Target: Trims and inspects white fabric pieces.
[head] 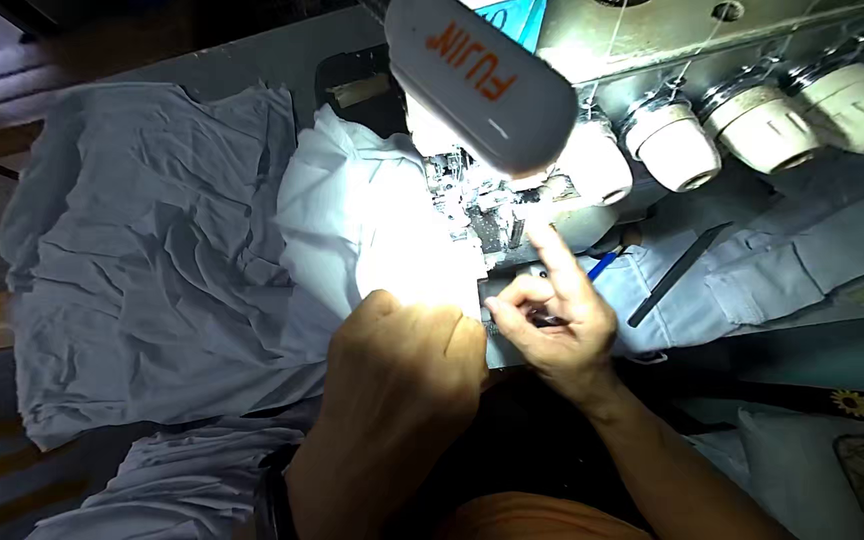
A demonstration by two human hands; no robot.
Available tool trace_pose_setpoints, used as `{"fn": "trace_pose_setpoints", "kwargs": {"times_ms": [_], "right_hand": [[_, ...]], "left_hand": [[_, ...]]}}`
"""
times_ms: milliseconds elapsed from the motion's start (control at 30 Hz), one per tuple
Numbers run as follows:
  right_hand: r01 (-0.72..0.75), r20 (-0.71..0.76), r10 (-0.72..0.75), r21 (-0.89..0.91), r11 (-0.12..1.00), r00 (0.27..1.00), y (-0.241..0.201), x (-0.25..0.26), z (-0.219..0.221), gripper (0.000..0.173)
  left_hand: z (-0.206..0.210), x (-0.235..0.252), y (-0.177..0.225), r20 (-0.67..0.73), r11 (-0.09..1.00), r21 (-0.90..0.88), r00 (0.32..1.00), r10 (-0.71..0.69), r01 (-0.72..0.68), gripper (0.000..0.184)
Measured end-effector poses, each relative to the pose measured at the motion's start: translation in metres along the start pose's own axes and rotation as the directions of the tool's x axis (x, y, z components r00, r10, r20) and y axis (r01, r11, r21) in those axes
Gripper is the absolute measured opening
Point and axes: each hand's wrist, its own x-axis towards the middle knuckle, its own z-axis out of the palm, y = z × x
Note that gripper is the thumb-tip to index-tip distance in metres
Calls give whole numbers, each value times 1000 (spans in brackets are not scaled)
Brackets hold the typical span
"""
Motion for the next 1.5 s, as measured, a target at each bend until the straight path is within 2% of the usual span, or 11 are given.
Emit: {"fn": "trace_pose_setpoints", "kwargs": {"times_ms": [133, 200, 667, 800, 900, 1000, 1167, 1233, 1300, 1400, 1500], "right_hand": [[247, 84, -235, -176, 953, 968, -3, 19, -3, 17], [296, 105, -280, -193, 936, 954, 0, 22, 2, 11], [225, 54, -220, -359, 906, 974, -2, 43, 11, 12], [134, -93, -159, -232, 963, 983, -2, 1, 27, 12], [56, 4, -57, -188, 981, 998, 28, -44, 44, 17], [79, 154, -41, -249, 965, 987, 43, -57, 49, 24], [13, 144, 7, -133, 991, 990, 10, -20, 23, 54], [18, 123, 6, -196, 980, 992, -7, 2, 9, 53], [76, 75, -57, -299, 951, 996, -19, 21, 1, 34], [160, 66, -149, -574, 803, 987, -33, 41, 1, 27], [134, 76, -115, -733, 667, 990, -43, 47, 13, 25]], "left_hand": [[17, -8, -10, -86, 994, -105, 996, 2, -11, 21], [24, -9, -24, -127, 998, -66, 992, 11, -20, 16], [33, 3, -67, -116, 969, -247, 992, -44, 14, 16], [34, 14, -82, -101, 962, -272, 994, -40, 11, 16], [45, 40, -102, -203, 939, -343, 975, -90, 15, 16], [43, 62, -106, -253, 937, -321, 941, -224, 136, 17], [41, 55, -94, -216, 868, -315, 861, -460, 384, 23], [42, 25, -77, -255, 894, -304, 876, -410, 330, 22], [35, -8, -51, -206, 919, -263, 914, -350, 293, 26], [32, -25, -28, -228, 910, -248, 893, -389, 333, 20], [31, -27, -20, -247, 906, -209, 877, -412, 367, 13]]}}
